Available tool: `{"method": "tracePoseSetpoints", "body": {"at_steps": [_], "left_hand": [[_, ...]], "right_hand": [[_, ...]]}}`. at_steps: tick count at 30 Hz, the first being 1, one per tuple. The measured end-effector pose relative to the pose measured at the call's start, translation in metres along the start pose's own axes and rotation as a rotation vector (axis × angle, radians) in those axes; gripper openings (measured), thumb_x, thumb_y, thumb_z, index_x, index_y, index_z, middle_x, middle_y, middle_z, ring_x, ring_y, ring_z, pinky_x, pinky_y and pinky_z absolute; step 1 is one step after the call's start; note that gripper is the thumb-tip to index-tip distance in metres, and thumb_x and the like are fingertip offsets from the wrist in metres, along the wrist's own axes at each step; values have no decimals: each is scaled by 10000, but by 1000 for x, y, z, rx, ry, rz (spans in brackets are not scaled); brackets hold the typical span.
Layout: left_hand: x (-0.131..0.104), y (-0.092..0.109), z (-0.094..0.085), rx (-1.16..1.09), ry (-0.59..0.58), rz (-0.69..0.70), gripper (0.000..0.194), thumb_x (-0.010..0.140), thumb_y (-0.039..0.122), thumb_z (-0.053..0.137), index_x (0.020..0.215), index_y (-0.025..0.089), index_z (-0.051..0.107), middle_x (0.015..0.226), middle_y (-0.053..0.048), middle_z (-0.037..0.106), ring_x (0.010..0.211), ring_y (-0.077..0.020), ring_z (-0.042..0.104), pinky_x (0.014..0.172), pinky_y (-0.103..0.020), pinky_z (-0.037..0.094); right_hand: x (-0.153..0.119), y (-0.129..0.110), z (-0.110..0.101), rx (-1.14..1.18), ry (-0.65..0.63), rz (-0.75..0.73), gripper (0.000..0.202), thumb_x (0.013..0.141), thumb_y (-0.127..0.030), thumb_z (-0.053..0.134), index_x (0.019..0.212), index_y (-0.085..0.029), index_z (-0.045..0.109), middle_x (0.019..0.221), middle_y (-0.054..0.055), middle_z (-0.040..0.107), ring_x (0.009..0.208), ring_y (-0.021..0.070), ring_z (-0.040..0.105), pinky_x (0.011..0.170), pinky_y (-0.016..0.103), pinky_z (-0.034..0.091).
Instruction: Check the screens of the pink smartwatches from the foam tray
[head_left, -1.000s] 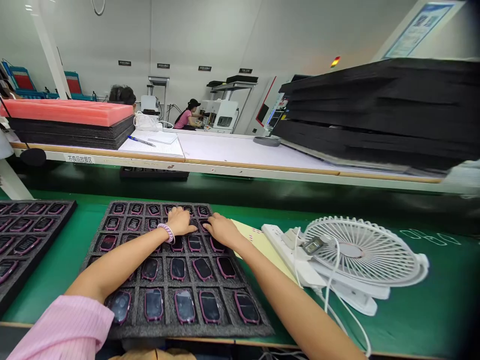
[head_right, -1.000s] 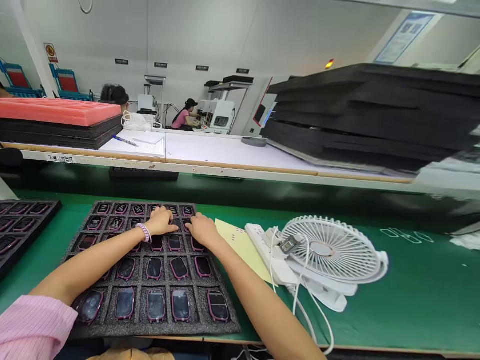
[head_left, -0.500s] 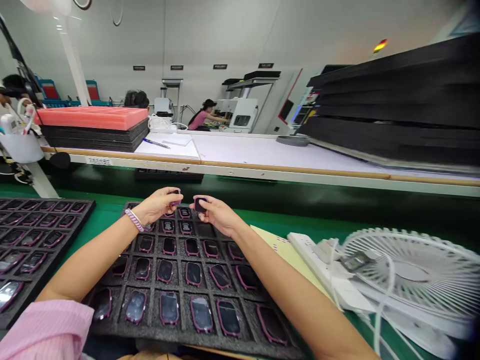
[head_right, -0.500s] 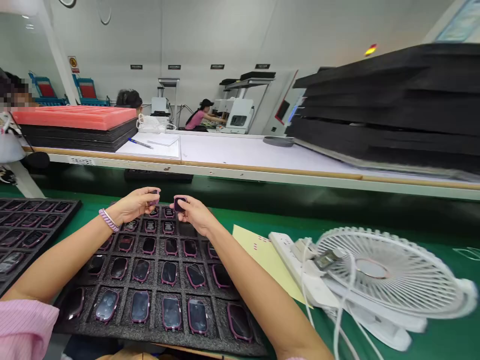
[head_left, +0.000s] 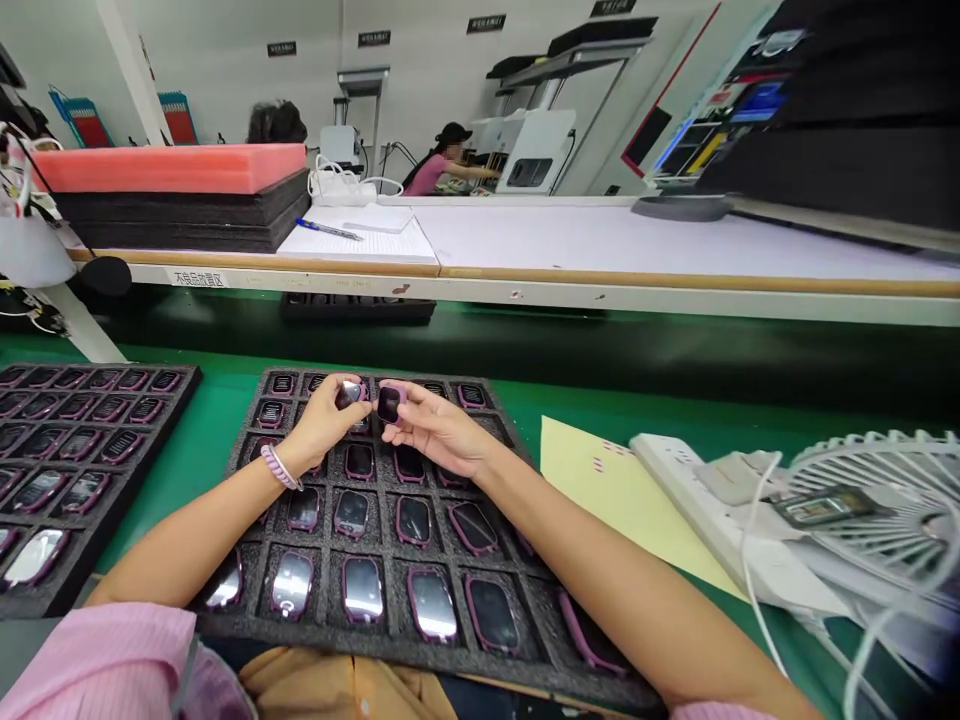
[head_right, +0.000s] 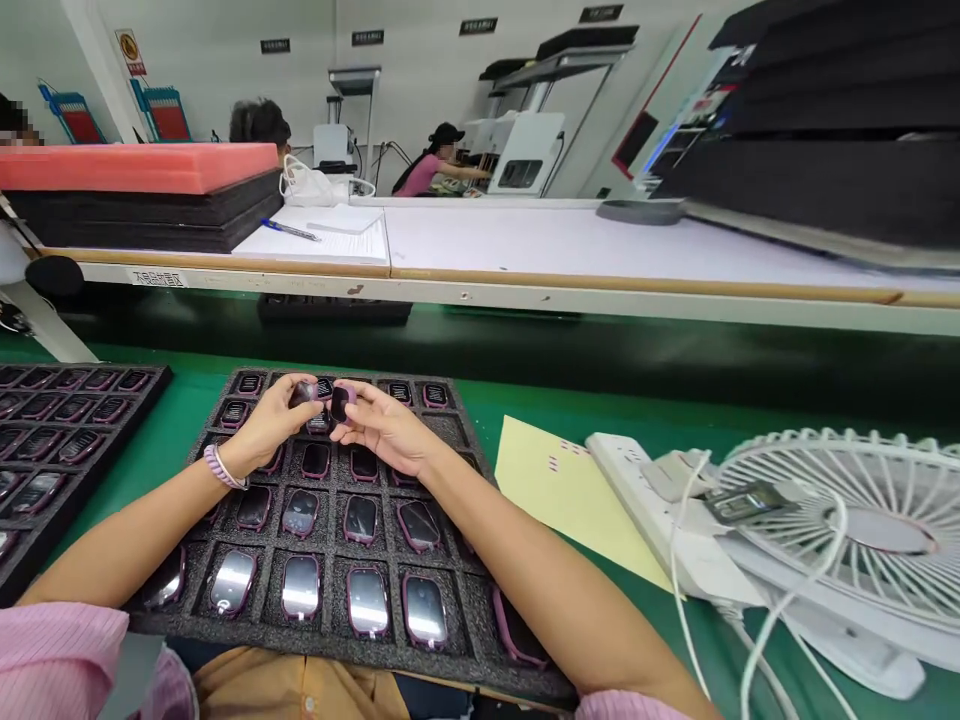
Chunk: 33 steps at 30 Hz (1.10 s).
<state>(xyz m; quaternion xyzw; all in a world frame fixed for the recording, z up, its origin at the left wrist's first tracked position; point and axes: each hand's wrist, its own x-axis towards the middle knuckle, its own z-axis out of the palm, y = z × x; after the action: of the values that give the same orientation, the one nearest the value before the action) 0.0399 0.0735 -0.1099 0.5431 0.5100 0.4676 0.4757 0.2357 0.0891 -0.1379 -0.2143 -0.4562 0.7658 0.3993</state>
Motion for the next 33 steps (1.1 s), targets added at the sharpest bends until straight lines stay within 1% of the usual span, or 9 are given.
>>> {"method": "tracePoseSetpoints", "body": {"at_steps": [2,6,11,20,24,26,28,31,33], "left_hand": [[-1,-5,0,39,16,28,261,823,112,636,1077,155,593,1069,-43,636,962,-141,578,859,-251,463],[-5,-10,-5,123,20,87,265,818,117,632,1076,171,603,1077,-40,645,1025,-174,582,888,-275,465],[-9,-16,-11,248,52,185,368,832,246,706,1166,187,563,1115,-52,641,1048,-196,593,901,-298,477],[-8,-18,-8,316,110,206,342,818,163,662,1153,172,599,1146,-63,669,1061,-194,615,890,-278,490],[-10,-14,-7,349,86,219,382,819,206,694,1191,168,619,1187,-74,683,1070,-203,628,855,-267,493],[-11,-12,-7,362,81,226,393,825,224,693,1207,165,621,1198,-76,685,1013,-193,635,831,-265,491],[-12,-10,-7,382,75,216,398,826,220,684,1214,159,617,1194,-73,689,854,-155,620,783,-262,484],[-13,-9,-8,410,38,180,413,833,203,656,1240,159,599,1194,-58,690,616,-90,493,690,-260,457],[-13,-10,-8,408,25,172,420,843,206,641,1257,161,585,1209,-57,685,609,-88,479,672,-258,447]], "right_hand": [[1,4,0,-3,-13,2,630,751,-357,1001,1249,-230,637,950,3,715,747,149,742,684,215,598],[1,9,4,1,-38,-3,612,764,-373,997,1248,-239,647,811,-37,660,696,119,705,646,181,554],[-2,8,7,23,-22,11,632,761,-378,995,1270,-232,650,879,-20,673,705,110,673,699,218,566],[-2,12,6,33,-31,33,656,776,-391,985,1300,-224,627,912,-4,699,759,129,695,757,239,569],[-2,12,5,20,-23,26,658,787,-393,973,1316,-222,620,900,-3,692,766,138,686,762,255,564],[-2,12,4,9,-22,21,665,792,-396,967,1329,-222,615,906,1,691,776,143,684,775,266,566],[-2,12,4,1,-17,14,664,789,-400,967,1326,-221,619,917,4,688,777,146,681,779,275,569],[-3,12,5,-1,-20,2,640,784,-400,972,1299,-228,633,944,2,684,760,139,672,766,274,574],[-2,12,5,6,-35,-5,622,788,-397,973,1286,-233,640,953,-2,681,757,132,671,764,266,576]]}}
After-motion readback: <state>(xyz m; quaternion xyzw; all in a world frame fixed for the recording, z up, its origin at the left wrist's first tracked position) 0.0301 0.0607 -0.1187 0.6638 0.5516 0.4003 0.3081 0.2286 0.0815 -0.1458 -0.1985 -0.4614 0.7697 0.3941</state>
